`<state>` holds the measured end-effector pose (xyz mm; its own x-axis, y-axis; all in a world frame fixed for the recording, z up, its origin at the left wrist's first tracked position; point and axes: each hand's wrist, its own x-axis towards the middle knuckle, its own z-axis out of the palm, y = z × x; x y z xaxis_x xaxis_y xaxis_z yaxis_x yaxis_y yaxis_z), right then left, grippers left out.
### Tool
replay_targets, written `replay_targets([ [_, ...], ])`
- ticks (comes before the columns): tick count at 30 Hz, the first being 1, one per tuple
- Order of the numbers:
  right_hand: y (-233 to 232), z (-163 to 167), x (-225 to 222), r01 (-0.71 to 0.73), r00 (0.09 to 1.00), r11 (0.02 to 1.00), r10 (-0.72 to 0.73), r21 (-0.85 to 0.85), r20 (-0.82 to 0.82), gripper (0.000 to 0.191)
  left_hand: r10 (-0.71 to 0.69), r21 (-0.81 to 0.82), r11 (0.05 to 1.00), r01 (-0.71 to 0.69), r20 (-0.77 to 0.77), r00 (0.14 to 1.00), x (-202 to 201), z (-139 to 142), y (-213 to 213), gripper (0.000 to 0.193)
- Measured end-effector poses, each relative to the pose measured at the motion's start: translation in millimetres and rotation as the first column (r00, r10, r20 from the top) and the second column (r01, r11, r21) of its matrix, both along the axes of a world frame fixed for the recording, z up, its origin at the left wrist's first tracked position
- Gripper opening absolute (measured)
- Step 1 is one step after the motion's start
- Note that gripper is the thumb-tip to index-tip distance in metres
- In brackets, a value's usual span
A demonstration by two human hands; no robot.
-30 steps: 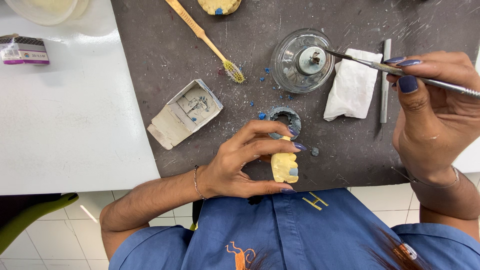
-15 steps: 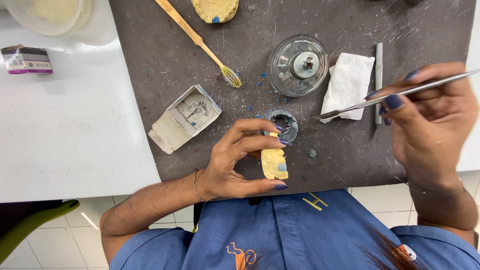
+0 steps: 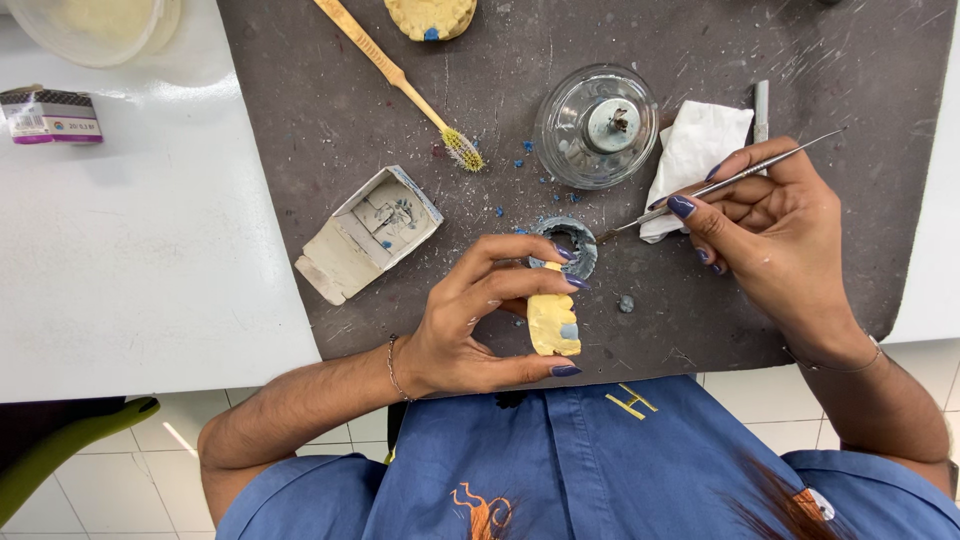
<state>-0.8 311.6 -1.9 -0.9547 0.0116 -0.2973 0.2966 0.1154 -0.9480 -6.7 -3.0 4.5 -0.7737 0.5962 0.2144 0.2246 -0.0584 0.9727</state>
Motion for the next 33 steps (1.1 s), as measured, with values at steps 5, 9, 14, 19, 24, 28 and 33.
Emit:
replay_targets([
  [5,0.9,-2.3,-2.1,-0.016,1.000,1.000,0.016,-0.003,0.006,0.033,-0.001,-0.039,0.999,0.001,-0.018,1.000,-1.7,0.1,1.5,0.059],
  [9,6.8,-7.2,-2.9,-0.001,1.000,0.999,0.002,-0.046,0.019,0.030,-0.002,-0.030,1.000,0.002,0.021,1.000,-2.5,-0.5,4.3,0.058],
  [14,16.3,0.3,-0.8,0.027,0.999,0.994,-0.024,-0.105,0.030,0.028,0.000,-0.035,0.999,0.001,0.019,1.000,-2.5,-1.3,5.6,0.058],
  [19,26.4,25.0,-0.6,0.026,0.990,0.986,-0.049,-0.166,-0.135,0.013,0.005,-0.044,0.999,-0.005,0.010,1.000,-2.3,-1.4,5.8,0.062],
  [24,24.3,28.8,-18.8,-0.085,0.937,0.988,0.036,-0.128,-0.348,0.014,0.008,-0.026,1.000,-0.007,0.036,0.999,-1.6,1.4,5.2,0.064],
  [28,17.1,22.0,-27.6,-0.058,0.924,0.997,0.031,-0.059,-0.380,0.013,0.005,-0.013,1.000,-0.005,0.030,1.000,-3.4,1.8,2.6,0.063],
  [33,15.3,17.8,-25.2,-0.028,0.913,0.999,0.018,-0.019,-0.408,0.014,-0.008,-0.011,1.000,0.009,0.042,0.999,-3.9,1.4,1.4,0.064],
])
